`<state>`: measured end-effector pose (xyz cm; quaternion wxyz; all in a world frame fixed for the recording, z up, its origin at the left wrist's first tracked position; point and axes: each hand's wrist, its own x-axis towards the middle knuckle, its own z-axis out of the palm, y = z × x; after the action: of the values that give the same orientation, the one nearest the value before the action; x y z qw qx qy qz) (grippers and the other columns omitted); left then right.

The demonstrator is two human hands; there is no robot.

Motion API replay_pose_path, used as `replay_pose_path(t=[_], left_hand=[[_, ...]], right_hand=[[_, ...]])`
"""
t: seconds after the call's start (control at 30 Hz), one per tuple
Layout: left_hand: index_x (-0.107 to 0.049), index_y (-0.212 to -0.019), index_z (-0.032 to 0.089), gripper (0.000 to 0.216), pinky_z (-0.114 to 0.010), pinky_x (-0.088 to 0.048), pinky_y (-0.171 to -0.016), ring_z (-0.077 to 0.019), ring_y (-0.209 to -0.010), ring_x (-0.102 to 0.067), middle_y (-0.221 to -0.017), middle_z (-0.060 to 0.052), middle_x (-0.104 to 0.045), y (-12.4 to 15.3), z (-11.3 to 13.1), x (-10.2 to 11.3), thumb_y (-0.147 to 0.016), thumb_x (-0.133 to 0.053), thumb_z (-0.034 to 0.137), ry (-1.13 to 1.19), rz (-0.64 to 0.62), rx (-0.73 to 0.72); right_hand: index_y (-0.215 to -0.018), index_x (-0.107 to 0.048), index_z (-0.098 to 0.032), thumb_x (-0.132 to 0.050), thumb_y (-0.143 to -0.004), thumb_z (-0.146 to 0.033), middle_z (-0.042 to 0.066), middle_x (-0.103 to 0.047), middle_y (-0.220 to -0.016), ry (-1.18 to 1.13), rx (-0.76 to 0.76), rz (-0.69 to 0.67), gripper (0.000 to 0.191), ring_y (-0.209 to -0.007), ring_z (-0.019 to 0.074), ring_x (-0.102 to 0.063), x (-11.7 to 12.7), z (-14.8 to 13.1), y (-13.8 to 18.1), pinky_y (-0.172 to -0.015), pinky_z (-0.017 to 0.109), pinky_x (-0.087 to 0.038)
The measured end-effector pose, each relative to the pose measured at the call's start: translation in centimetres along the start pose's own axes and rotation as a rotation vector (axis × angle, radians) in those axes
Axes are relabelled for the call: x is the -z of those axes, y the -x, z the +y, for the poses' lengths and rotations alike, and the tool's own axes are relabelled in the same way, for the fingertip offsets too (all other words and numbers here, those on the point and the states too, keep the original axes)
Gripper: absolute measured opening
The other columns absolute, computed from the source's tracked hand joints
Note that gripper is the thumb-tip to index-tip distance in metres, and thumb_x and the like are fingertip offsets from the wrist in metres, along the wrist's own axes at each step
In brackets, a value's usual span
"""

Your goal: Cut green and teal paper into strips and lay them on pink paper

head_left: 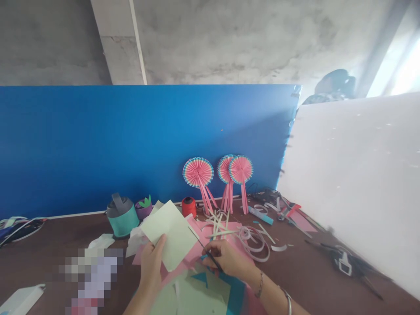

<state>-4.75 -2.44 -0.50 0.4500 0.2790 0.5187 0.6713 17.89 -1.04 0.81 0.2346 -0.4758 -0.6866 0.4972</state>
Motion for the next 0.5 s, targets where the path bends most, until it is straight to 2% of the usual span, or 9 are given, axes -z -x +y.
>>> replay_pose_path(t=[0.23, 0.4, 0.5], left_hand=[[-0.070, -0.098, 0.011, 0.040, -0.037, -0.060, -0.071, -0.0306, -0.086, -0.074, -0.083, -0.011, -0.077, 0.19, 0.53, -0.06, -0.069, -0.079, 0.037, 0.057, -0.042, 0.047], [-0.072, -0.096, 0.015, 0.031, -0.037, -0.060, -0.079, -0.0319, -0.098, -0.072, -0.095, -0.013, -0.078, 0.26, 0.70, -0.15, -0.072, -0.078, 0.033, 0.111, -0.022, 0.043], [-0.072, -0.095, 0.015, 0.028, -0.040, -0.060, -0.078, -0.0316, -0.096, -0.073, -0.097, -0.014, -0.078, 0.32, 0.74, -0.47, -0.073, -0.077, 0.031, 0.123, -0.030, 0.074]], right_hand=[[-0.092, -0.070, -0.021, -0.068, -0.077, -0.028, -0.003, -0.059, -0.061, -0.021, -0.049, -0.003, 0.017, -0.048, 0.0106, -0.053, -0.14, 0.24, -0.12, -0.042, 0.019, -0.032], [-0.092, -0.066, -0.019, -0.073, -0.073, -0.035, -0.005, -0.054, -0.060, -0.096, -0.045, -0.028, 0.025, -0.048, 0.0101, -0.051, -0.19, 0.27, -0.22, -0.042, 0.019, -0.032], [-0.095, -0.064, -0.019, -0.071, -0.076, -0.037, -0.005, -0.054, -0.062, -0.109, -0.045, -0.041, 0.028, -0.047, 0.0090, -0.051, -0.16, 0.48, -0.32, -0.041, 0.019, -0.032]])
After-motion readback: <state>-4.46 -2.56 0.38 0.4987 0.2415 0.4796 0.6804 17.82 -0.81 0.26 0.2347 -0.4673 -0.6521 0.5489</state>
